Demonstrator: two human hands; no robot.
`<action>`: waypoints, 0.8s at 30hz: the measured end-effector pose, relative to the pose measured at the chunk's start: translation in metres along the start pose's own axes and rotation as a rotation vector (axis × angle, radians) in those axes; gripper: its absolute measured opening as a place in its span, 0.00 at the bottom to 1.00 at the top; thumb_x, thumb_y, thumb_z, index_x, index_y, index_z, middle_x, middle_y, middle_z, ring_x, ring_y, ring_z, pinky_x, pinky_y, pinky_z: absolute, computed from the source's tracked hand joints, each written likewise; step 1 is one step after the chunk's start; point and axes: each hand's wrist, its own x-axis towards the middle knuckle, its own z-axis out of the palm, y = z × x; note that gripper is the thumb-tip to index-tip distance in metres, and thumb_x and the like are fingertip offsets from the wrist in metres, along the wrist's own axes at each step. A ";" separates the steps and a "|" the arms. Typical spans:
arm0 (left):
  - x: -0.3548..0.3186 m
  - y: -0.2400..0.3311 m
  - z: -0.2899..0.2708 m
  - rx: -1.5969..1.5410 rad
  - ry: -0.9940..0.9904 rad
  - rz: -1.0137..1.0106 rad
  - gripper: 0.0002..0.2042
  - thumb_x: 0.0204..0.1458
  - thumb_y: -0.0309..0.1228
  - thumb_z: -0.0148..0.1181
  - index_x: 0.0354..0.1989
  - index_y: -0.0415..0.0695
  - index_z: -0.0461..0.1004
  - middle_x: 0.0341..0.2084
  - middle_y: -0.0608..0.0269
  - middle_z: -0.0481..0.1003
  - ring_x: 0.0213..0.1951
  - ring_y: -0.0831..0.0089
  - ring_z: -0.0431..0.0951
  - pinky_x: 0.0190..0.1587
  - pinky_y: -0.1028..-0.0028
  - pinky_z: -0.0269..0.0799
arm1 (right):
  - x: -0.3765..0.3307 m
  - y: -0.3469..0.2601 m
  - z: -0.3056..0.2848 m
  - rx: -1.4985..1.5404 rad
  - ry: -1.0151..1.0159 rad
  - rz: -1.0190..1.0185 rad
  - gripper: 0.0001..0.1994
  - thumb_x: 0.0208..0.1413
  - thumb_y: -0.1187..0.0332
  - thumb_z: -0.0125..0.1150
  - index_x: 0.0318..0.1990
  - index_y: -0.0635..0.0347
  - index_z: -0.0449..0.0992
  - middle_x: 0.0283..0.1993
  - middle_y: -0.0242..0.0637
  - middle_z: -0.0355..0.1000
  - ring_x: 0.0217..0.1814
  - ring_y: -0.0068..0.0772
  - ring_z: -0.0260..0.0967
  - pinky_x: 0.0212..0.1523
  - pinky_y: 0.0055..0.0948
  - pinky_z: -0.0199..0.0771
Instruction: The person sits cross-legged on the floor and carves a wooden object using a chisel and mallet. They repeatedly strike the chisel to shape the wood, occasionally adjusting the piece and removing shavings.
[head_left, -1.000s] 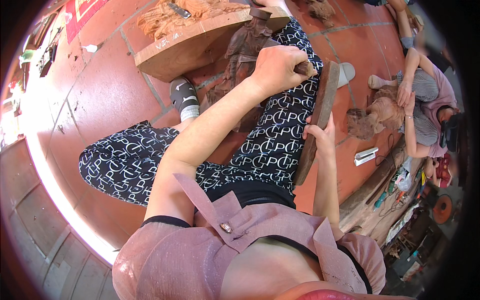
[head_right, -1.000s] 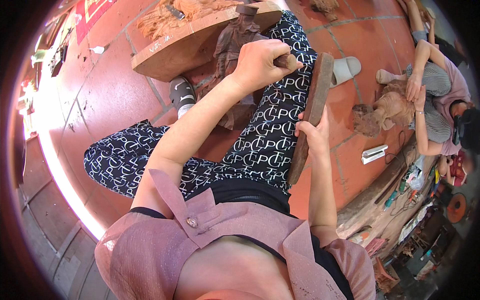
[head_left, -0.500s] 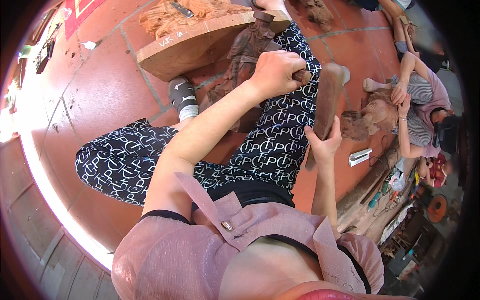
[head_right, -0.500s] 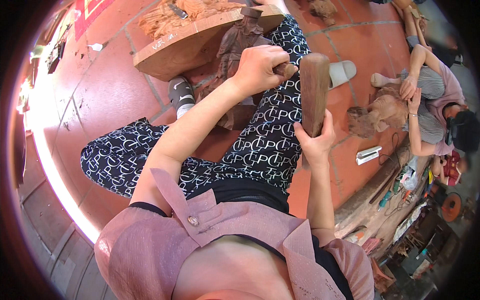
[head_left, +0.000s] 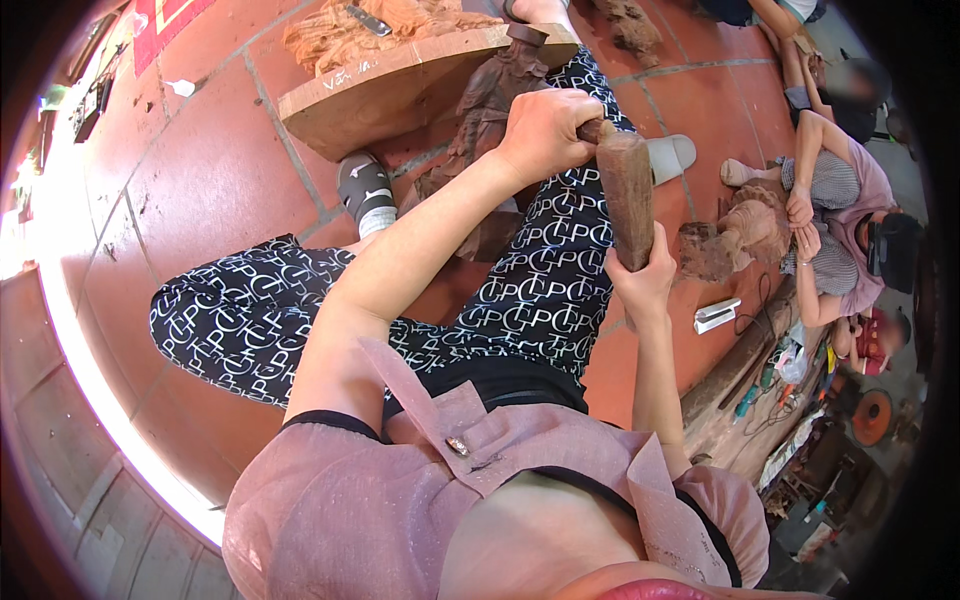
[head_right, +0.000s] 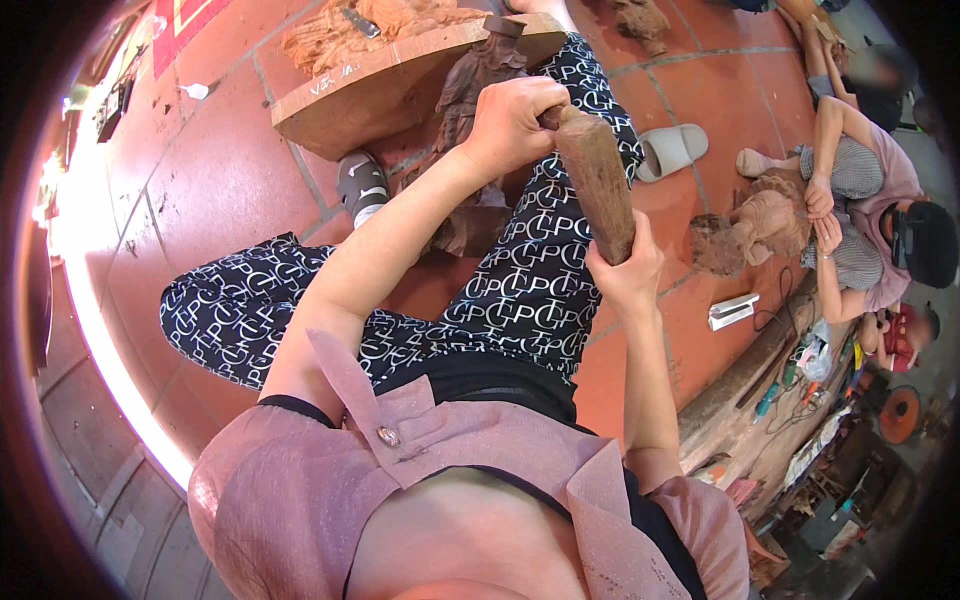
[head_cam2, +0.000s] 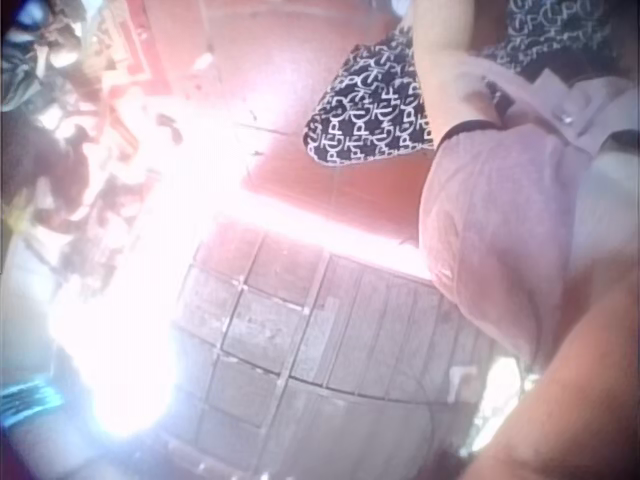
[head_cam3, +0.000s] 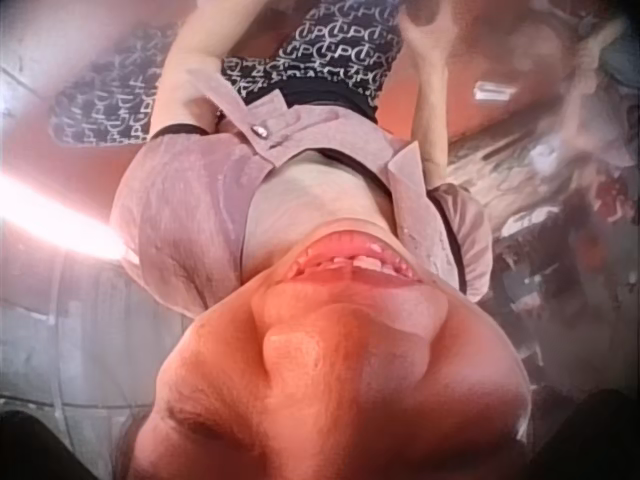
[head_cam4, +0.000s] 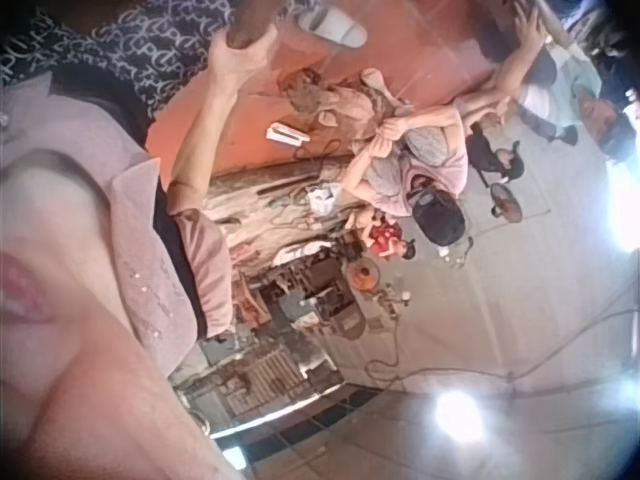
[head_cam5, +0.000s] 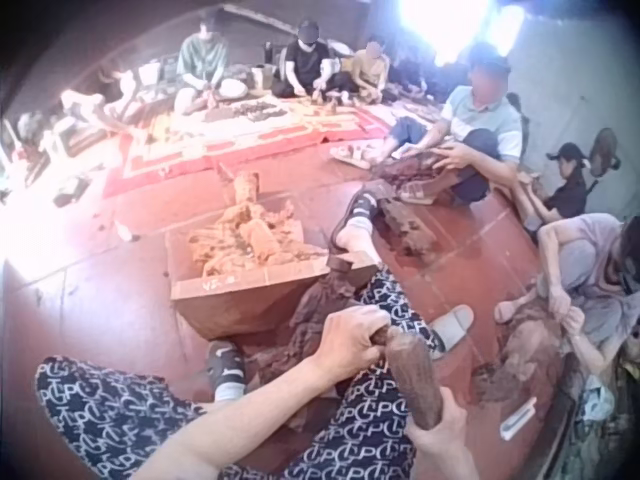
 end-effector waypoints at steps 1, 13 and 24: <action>-0.001 0.000 0.001 -0.017 0.016 0.011 0.12 0.36 0.33 0.70 0.22 0.44 0.70 0.20 0.60 0.71 0.26 0.57 0.74 0.28 0.63 0.68 | 0.002 -0.004 0.000 -0.050 -0.017 -0.003 0.22 0.43 0.72 0.67 0.49 0.61 0.71 0.38 0.44 0.78 0.39 0.37 0.79 0.42 0.33 0.76; -0.013 0.026 -0.005 -0.038 0.077 0.123 0.12 0.40 0.28 0.69 0.20 0.45 0.68 0.18 0.63 0.70 0.24 0.60 0.74 0.26 0.64 0.68 | -0.010 0.012 0.006 0.164 0.005 0.035 0.22 0.42 0.73 0.67 0.48 0.63 0.71 0.35 0.37 0.74 0.36 0.28 0.72 0.41 0.30 0.73; -0.003 0.009 0.009 0.021 -0.033 0.107 0.09 0.37 0.27 0.67 0.26 0.47 0.73 0.23 0.64 0.74 0.31 0.61 0.77 0.31 0.64 0.72 | -0.018 0.009 0.005 0.106 -0.056 0.148 0.24 0.41 0.73 0.67 0.50 0.63 0.70 0.37 0.38 0.74 0.37 0.29 0.72 0.42 0.30 0.73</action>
